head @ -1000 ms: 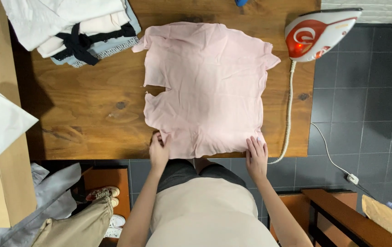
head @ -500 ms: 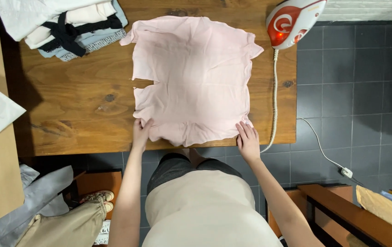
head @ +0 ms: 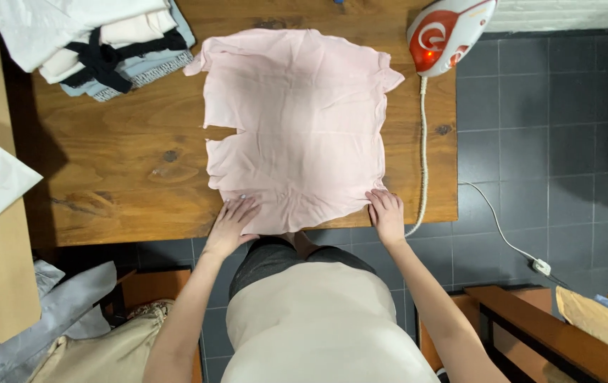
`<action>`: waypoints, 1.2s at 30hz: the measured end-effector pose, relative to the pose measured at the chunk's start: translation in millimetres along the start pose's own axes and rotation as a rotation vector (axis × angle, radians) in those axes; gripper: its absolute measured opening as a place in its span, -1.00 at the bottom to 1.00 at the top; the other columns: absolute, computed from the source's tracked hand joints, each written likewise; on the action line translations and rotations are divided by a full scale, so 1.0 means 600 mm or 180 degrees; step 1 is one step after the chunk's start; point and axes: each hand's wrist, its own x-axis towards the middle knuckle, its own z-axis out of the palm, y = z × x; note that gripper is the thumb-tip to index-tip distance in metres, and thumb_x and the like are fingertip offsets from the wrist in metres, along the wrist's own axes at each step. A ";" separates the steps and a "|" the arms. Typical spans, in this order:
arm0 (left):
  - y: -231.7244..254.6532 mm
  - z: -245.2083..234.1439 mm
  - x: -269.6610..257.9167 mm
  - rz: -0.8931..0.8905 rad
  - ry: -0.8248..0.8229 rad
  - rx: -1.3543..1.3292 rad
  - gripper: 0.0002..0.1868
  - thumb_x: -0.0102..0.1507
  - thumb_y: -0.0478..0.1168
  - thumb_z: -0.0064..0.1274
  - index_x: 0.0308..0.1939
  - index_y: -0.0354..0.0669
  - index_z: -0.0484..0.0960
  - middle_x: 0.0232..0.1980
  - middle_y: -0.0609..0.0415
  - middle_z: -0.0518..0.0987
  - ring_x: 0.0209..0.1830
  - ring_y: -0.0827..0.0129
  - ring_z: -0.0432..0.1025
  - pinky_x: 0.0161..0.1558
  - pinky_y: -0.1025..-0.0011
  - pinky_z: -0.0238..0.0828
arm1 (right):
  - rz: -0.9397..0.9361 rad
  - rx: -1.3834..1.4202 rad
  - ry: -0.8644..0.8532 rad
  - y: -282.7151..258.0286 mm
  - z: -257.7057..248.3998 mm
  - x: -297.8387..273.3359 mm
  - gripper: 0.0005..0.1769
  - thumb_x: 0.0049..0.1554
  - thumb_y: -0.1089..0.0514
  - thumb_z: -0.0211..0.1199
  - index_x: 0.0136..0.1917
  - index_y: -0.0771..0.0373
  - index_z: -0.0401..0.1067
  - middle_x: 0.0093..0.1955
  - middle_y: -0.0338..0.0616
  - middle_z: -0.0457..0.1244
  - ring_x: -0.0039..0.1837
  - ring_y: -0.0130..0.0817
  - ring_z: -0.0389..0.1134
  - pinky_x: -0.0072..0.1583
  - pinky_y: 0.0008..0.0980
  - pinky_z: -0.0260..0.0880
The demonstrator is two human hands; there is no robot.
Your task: The person is folding several different tops, including a white t-shirt, a pink top, and a white ruffled blouse, on a wooden surface.
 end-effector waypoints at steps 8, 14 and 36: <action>-0.065 -0.028 0.015 0.0172 0.0053 -0.0734 -0.64 0.43 -0.16 -0.11 0.29 0.15 0.58 0.38 0.21 0.55 0.45 0.26 0.36 0.49 0.16 0.22 | -0.0033 0.0160 -0.0090 0.005 -0.015 0.031 -0.78 0.25 0.05 0.26 0.17 -0.15 0.49 0.27 -0.56 0.29 0.45 -0.49 0.25 0.46 -0.23 0.15; -0.057 -0.235 0.140 -0.1343 -0.0446 -0.1963 -0.68 0.40 -0.09 0.04 0.24 0.14 0.65 0.12 0.01 0.69 0.18 0.08 0.56 0.20 0.11 0.52 | 0.0435 0.1424 -0.0594 0.012 -0.094 0.111 -0.76 0.23 0.09 0.27 0.18 -0.04 0.49 0.12 -0.21 0.39 0.28 -0.15 0.40 0.26 -0.04 0.33; -0.150 -0.135 0.230 -0.2348 -0.0682 -0.3443 -0.07 0.18 -0.10 0.38 0.51 -0.22 0.21 0.52 -0.42 0.26 0.53 -0.29 0.18 0.48 -0.11 0.19 | 0.2528 0.3386 -0.0354 0.059 0.012 0.196 -0.53 0.11 0.03 0.59 0.23 0.15 0.53 -0.12 -0.12 0.38 -0.07 -0.46 0.40 -0.02 -0.45 0.52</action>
